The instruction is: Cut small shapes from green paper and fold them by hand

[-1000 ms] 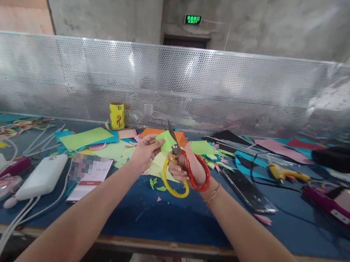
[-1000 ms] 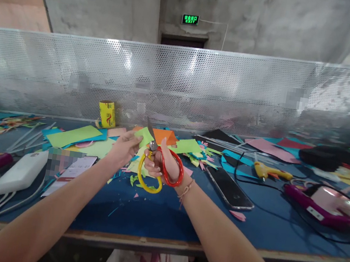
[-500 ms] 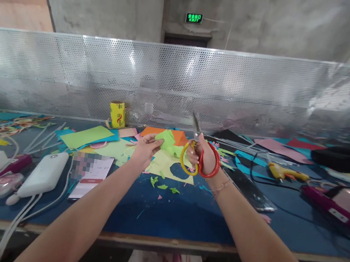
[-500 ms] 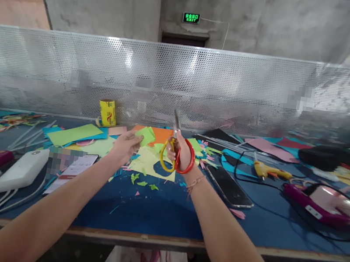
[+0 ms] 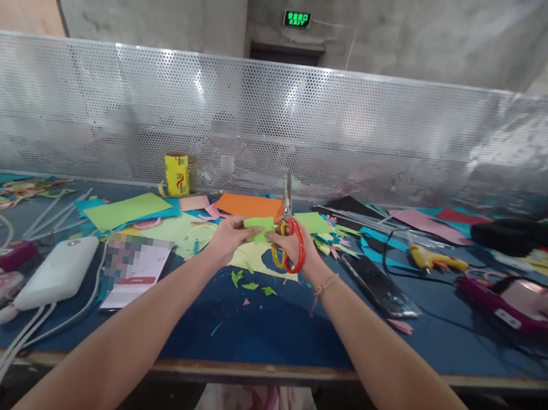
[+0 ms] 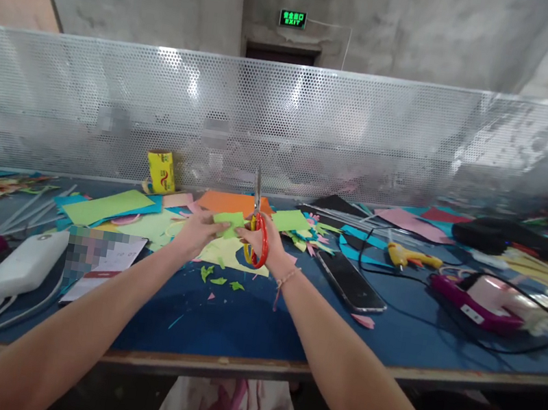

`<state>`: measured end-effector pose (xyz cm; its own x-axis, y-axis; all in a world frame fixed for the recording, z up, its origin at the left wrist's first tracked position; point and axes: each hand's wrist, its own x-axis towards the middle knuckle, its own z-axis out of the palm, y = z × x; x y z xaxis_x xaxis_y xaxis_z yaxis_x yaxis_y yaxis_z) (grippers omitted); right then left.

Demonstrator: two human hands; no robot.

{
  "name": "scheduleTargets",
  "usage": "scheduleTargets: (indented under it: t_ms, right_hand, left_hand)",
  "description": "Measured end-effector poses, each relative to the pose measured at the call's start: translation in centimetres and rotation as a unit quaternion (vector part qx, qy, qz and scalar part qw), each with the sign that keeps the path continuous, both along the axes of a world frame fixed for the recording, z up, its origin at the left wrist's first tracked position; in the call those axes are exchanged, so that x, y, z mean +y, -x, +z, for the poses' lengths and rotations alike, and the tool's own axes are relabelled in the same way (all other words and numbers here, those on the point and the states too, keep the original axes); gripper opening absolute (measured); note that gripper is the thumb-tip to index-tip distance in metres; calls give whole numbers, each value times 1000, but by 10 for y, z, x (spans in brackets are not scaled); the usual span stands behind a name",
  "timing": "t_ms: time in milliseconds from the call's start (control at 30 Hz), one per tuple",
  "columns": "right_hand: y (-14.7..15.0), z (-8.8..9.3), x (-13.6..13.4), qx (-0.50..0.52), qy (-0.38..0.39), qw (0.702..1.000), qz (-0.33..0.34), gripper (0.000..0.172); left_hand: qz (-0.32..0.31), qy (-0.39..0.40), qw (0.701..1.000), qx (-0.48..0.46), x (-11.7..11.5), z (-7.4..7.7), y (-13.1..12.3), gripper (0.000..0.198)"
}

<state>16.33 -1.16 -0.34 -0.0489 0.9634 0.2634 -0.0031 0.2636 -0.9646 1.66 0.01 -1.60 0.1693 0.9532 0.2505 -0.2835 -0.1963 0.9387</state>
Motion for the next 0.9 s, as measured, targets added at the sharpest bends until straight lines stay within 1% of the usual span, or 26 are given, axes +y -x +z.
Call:
scheduleTargets:
  t_ms: [100, 167, 233, 267, 300, 333, 367, 400, 467, 567, 600, 633, 700, 800, 900]
  right_hand:
    - [-3, 0, 5, 13, 7, 1000, -17, 40]
    - [-8, -1, 11, 17, 2, 999, -39, 35]
    - [-16, -3, 17, -19, -1, 997, -76, 28]
    - [-21, -4, 19, -72, -2, 993, -94, 23]
    - [-27, -4, 21, -140, 0, 984, -108, 20]
    - [-32, -5, 22, -239, -2, 962, -135, 17]
    - [-37, -6, 22, -347, -23, 927, -142, 13]
    - [-42, -7, 22, -381, -30, 912, -147, 13]
    - [-47, -7, 22, -419, -44, 894, -155, 14]
    - [-44, -7, 21, -469, -68, 867, -157, 23]
    - [-41, -7, 19, -475, -75, 864, -150, 27]
    - [-37, -7, 18, -469, -78, 869, -138, 29]
    - [-29, -7, 14, -436, -86, 890, -105, 33]
    - [-21, -9, 8, -386, -112, 916, -18, 31]
    - [-17, -10, 2, -378, -121, 917, 39, 27]
  left_hand:
    - [30, 25, 999, -4, 0, 1, 2, 29]
    - [51, 33, 998, -12, 3, 0, 4, 29]
    - [64, 39, 997, -22, 7, -1, 7, 30]
    - [75, 45, 996, -26, 9, -1, 9, 30]
    - [86, 51, 994, -32, 10, -1, 10, 29]
    - [98, 55, 993, -38, 11, 0, 11, 28]
    - [106, 58, 992, -45, 12, 0, 12, 28]
    - [110, 58, 991, -51, 12, 1, 12, 28]
    - [115, 55, 990, -59, 12, 3, 13, 29]
    - [119, 45, 988, -85, 11, 5, 13, 29]
    - [120, 41, 987, -100, 11, 6, 14, 28]
    - [121, 37, 985, -115, 11, 7, 14, 26]
    - [128, 27, 981, -143, 11, 9, 15, 24]
    - [144, 11, 973, -180, 12, 14, 16, 25]
    - [149, 9, 969, -197, 11, 18, 17, 26]
